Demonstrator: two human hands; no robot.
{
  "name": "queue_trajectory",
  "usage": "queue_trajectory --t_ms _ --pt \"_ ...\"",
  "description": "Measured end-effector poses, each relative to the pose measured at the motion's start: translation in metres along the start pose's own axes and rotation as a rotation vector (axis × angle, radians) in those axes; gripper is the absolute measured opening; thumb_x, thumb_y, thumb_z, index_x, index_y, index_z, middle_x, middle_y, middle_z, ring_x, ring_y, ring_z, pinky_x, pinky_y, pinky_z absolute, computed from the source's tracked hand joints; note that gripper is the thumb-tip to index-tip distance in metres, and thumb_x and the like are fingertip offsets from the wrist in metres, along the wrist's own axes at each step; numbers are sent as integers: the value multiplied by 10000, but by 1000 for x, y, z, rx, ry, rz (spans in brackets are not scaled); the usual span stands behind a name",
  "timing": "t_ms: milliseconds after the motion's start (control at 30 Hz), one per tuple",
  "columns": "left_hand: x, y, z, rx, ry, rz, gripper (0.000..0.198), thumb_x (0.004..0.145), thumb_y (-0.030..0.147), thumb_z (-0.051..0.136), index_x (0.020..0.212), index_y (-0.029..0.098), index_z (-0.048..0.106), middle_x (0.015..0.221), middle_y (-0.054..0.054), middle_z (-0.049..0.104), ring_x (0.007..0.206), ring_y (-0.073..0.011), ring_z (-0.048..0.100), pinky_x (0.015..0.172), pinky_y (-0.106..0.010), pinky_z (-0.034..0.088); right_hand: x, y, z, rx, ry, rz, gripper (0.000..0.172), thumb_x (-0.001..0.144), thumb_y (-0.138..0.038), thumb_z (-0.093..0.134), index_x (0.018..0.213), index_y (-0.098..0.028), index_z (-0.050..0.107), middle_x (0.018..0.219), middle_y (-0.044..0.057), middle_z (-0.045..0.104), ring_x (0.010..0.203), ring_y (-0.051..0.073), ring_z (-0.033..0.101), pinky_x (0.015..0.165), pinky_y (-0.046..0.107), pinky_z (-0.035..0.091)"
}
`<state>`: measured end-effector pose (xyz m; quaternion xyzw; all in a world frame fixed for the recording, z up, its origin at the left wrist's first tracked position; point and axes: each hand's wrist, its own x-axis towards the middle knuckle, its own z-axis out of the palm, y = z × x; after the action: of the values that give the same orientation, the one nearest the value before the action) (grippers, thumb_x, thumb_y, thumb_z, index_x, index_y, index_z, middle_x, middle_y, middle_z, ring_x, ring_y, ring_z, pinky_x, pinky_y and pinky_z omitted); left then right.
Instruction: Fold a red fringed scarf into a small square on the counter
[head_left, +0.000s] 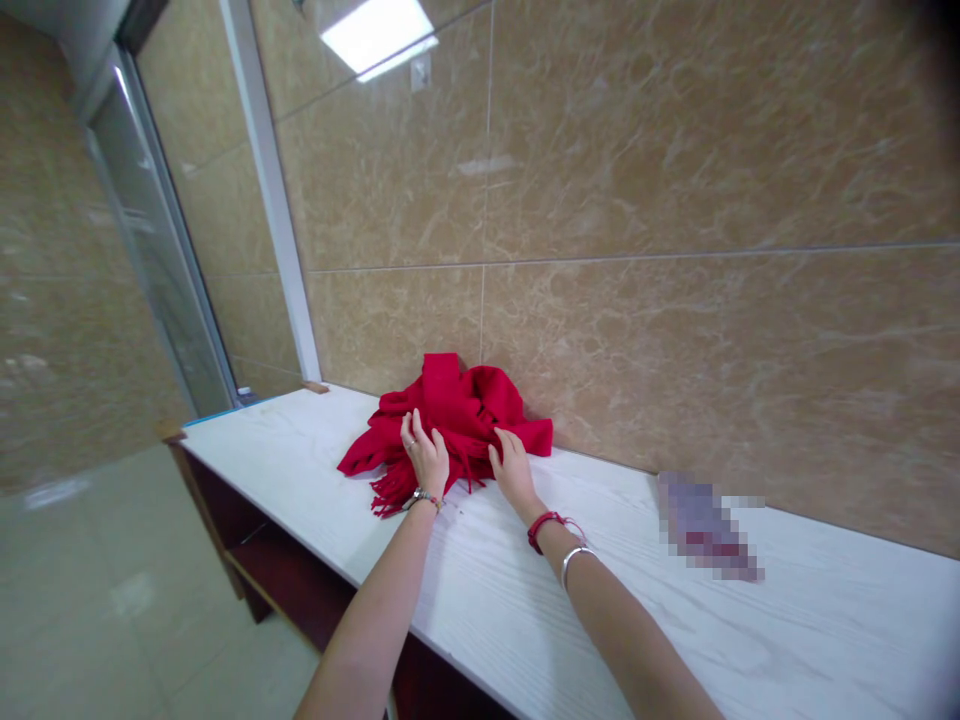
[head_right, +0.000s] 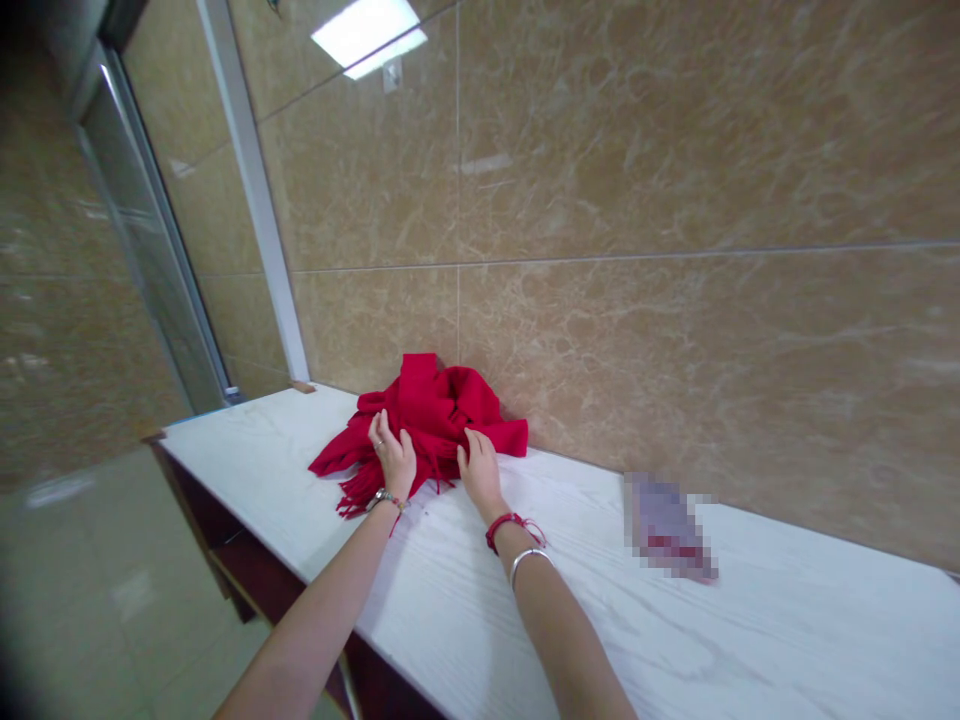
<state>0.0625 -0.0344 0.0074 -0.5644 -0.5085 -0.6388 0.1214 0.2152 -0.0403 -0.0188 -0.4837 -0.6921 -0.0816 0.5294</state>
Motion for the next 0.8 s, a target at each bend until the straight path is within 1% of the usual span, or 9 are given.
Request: queue_trajectory --t_ms 133,200,300,400,467,567,633,733,800 --pt "0 -4 5 67 -19 52 496 879 224 346 1357 167 226 1354 -161 235 1286 -267 225 1046 -446 237 11 -2 11 -78 5 16 345 838 -264 408 1130 -132 538 1065 119 599 1029 232 483 976 472 255" --pt "1 -6 7 96 -24 71 493 879 226 344 1353 159 231 1361 -166 232 1285 -266 226 1048 -445 230 14 -2 14 -72 -16 27 299 827 -256 434 1059 -147 587 977 104 630 982 236 496 937 464 282" --pt "0 -8 7 114 -18 81 486 879 233 343 1346 146 241 1371 -173 224 1288 -263 218 1050 -445 218 17 0 14 31 -33 41 239 815 -250 443 905 -158 645 864 92 649 900 225 521 860 413 347" --pt "0 -9 7 96 -6 95 479 877 239 350 1336 137 256 1374 -185 226 1292 -268 203 1048 -473 189 19 5 7 188 57 101 249 801 -284 446 837 -149 652 840 99 650 840 213 544 798 367 400" --pt "0 -9 7 82 -6 106 482 875 243 358 1333 129 259 1382 -193 216 1299 -273 182 1047 -491 165 21 9 -2 284 117 158 260 782 -318 460 821 -148 652 837 98 651 813 208 559 773 353 421" --pt "-1 -9 7 80 -40 141 499 865 244 372 1333 115 254 1397 -196 191 1312 -272 142 1051 -494 141 21 21 -24 426 163 274 268 734 -361 502 807 -153 654 826 82 661 781 200 577 768 350 433" --pt "-1 -9 6 85 -69 181 516 857 244 381 1336 110 243 1405 -193 179 1319 -269 121 1053 -495 128 17 31 -45 534 206 374 277 697 -371 533 807 -149 657 818 73 668 768 195 583 756 345 442" --pt "-4 -4 -1 97 -112 284 539 852 257 394 1340 108 219 1414 -193 157 1323 -266 106 1056 -496 116 5 46 -89 666 301 503 273 644 -355 578 799 -144 657 787 56 671 738 180 583 715 327 454" --pt "-6 1 -8 103 -145 378 552 848 268 409 1339 107 215 1415 -198 145 1325 -272 94 1055 -500 115 -7 54 -129 721 367 541 256 613 -336 605 782 -149 652 756 35 665 713 163 576 696 310 456"
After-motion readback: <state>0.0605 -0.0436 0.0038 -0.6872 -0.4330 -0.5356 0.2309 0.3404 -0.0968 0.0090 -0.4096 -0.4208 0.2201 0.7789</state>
